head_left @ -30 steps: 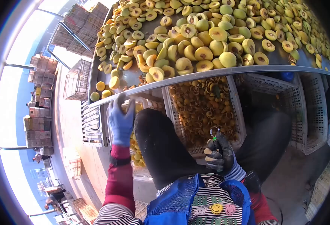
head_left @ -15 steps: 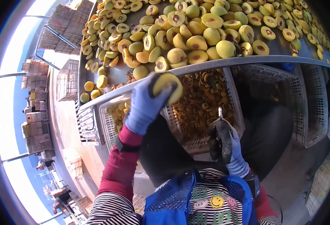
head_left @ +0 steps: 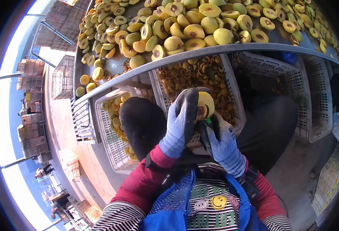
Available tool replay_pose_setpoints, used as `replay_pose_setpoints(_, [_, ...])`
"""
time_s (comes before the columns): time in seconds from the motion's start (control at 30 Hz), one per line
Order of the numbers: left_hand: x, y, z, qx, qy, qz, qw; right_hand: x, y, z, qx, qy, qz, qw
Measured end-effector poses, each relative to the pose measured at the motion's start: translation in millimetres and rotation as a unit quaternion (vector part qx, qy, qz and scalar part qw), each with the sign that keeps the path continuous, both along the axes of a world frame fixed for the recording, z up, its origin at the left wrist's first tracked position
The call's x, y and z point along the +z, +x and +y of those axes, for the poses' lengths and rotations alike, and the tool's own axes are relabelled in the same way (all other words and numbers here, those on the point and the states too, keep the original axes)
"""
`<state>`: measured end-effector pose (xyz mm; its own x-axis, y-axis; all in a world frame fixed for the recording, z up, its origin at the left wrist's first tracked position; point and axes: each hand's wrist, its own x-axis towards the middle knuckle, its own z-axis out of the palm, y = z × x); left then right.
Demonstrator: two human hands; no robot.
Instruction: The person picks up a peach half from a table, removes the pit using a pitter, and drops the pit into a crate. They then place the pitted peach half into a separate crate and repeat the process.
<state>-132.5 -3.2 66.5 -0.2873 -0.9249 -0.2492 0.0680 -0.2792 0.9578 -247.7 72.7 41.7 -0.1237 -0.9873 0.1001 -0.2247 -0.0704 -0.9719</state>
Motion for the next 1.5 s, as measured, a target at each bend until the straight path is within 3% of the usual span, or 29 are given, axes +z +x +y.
replay_pose_setpoints(0.1, [-3,-3,3,-0.009,-0.081,-0.049,0.995,-7,0,8,0.014,0.043,-0.010,0.999])
replay_pose_setpoints(0.17, [0,-5,8,-0.008,-0.083,-0.048,0.995,-11,4,18,-0.024,-0.118,0.164,0.979])
replay_pose_setpoints(0.3, [-9,-3,13,-0.022,-0.116,-0.075,0.990,-14,2,27,-0.023,-0.201,0.250,0.947])
replay_pose_setpoints(0.33, [-10,-3,15,-0.027,-0.125,-0.078,0.989,-9,1,28,0.011,-0.086,0.066,0.994])
replay_pose_setpoints(0.37, [-10,-3,16,-0.027,-0.125,-0.078,0.989,-3,0,28,0.043,0.033,-0.121,0.991])
replay_pose_setpoints(0.4, [-10,-3,16,-0.049,-0.122,-0.080,0.988,3,-1,29,0.074,0.151,-0.302,0.938])
replay_pose_setpoints(0.43, [-10,-1,17,-0.071,-0.118,-0.081,0.987,8,-2,29,0.101,0.261,-0.468,0.838])
replay_pose_setpoints(0.47, [-8,3,13,-0.128,-0.111,-0.108,0.980,10,-2,31,0.123,0.359,-0.611,0.695])
replay_pose_setpoints(0.5, [-8,3,14,-0.127,-0.111,-0.109,0.980,9,-1,33,0.124,0.359,-0.611,0.695])
replay_pose_setpoints(0.6, [-9,5,17,-0.156,0.039,-0.071,0.984,-7,9,37,0.228,0.312,-0.854,0.349])
replay_pose_setpoints(0.63, [-13,4,23,-0.154,0.038,-0.072,0.985,-13,13,39,0.230,0.313,-0.853,0.348])
replay_pose_setpoints(0.7, [-25,6,33,-0.076,0.061,0.047,0.994,-20,18,39,0.307,0.203,-0.887,0.279])
replay_pose_setpoints(0.73, [-29,11,31,0.022,0.278,0.157,0.947,-21,15,37,0.330,0.178,-0.886,0.275])
replay_pose_setpoints(0.77, [-69,21,39,0.054,0.098,0.004,0.994,-22,13,36,0.333,0.180,-0.885,0.272])
replay_pose_setpoints(0.83, [-17,40,24,0.119,0.138,-0.007,0.983,-23,10,33,0.305,0.202,-0.883,0.295])
replay_pose_setpoints(0.9, [-10,94,5,0.212,-0.015,0.061,0.975,-24,10,34,0.286,0.208,-0.884,0.305])
replay_pose_setpoints(0.93, [-20,100,-6,0.255,-0.250,-0.223,0.907,-23,7,34,0.253,0.235,-0.878,0.331])
replay_pose_setpoints(0.97, [-2,158,-22,0.275,-0.153,-0.050,0.948,-21,6,33,0.219,0.260,-0.870,0.356])
replay_pose_setpoints(1.0, [-5,199,-36,0.208,-0.226,-0.386,0.870,-26,6,35,0.198,0.266,-0.859,0.390])
replay_pose_setpoints(1.03, [-6,217,-44,0.166,-0.155,-0.645,0.729,-28,6,32,0.206,0.262,-0.858,0.390])
replay_pose_setpoints(1.1, [-1,218,-66,0.095,-0.267,-0.640,0.715,-33,6,25,0.189,0.271,-0.849,0.412])
replay_pose_setpoints(1.17, [27,156,-85,0.140,-0.209,-0.509,0.823,-38,8,21,0.188,0.256,-0.851,0.419])
replay_pose_setpoints(1.23, [28,128,-127,0.064,-0.230,-0.626,0.742,-36,7,19,0.119,0.259,-0.840,0.462])
replay_pose_setpoints(1.33, [-1,101,-199,-0.090,-0.076,-0.780,0.614,-36,-1,16,0.106,0.253,-0.819,0.504])
replay_pose_setpoints(1.37, [-4,97,-215,-0.093,-0.079,-0.779,0.615,-36,-4,14,0.085,0.267,-0.798,0.533])
replay_pose_setpoints(1.43, [-12,99,-235,-0.232,-0.093,-0.772,0.585,-39,-3,10,0.057,0.277,-0.778,0.561])
replay_pose_setpoints(1.5, [-18,112,-237,-0.231,-0.097,-0.753,0.608,-33,2,6,0.030,0.288,-0.760,0.582])
